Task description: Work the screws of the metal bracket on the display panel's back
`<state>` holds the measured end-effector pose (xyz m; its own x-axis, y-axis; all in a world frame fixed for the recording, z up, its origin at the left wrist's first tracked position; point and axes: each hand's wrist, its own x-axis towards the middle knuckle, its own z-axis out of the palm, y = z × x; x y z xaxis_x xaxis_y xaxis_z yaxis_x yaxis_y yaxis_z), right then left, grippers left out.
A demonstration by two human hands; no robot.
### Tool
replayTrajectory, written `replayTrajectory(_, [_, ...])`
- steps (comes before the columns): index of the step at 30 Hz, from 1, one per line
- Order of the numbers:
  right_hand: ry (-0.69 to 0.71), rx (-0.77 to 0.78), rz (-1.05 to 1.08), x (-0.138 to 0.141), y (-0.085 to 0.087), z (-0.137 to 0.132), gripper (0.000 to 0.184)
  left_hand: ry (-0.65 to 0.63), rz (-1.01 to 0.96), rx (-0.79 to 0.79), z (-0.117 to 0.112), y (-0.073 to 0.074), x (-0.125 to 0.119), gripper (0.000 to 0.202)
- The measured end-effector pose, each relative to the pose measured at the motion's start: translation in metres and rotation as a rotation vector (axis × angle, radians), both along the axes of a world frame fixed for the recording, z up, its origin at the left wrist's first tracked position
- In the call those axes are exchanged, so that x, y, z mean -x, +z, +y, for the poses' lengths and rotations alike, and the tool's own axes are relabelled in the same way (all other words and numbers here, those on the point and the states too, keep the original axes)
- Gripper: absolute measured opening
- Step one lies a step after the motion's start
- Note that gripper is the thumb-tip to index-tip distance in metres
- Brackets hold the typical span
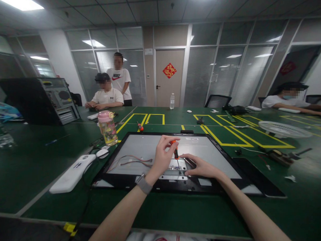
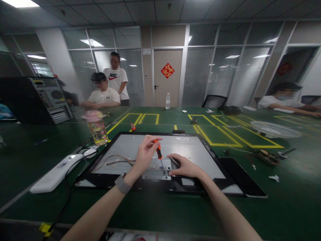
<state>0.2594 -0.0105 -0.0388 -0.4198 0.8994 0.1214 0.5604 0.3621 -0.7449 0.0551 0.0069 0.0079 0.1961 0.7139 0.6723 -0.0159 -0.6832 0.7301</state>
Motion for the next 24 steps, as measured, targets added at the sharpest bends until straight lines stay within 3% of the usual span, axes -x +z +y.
replayTrajectory(6, [-0.026, 0.007, -0.025, -0.0045, -0.0050, 0.0031, 0.070, -0.019, -0.019, 0.019, 0.0011, -0.0016, -0.0002, 0.026])
replayTrajectory(10, [-0.027, -0.003, -0.048, -0.0058, -0.0076, 0.0052, 0.070, 0.023, 0.008, -0.024, -0.0016, -0.0019, -0.0014, 0.018])
replayTrajectory(13, [-0.022, 0.008, -0.062, -0.0046, -0.0061, 0.0048, 0.070, 0.032, -0.012, -0.013, -0.0024, -0.0031, -0.0027, 0.021])
replayTrajectory(18, [-0.027, 0.050, -0.096, -0.0024, -0.0014, 0.0022, 0.074, -0.075, -0.053, 0.039, -0.0001, -0.0051, -0.0029, 0.024])
replayTrajectory(24, [-0.043, 0.054, -0.110, -0.0022, -0.0004, 0.0004, 0.075, -0.027, -0.049, 0.014, 0.0000, -0.0022, -0.0020, 0.019])
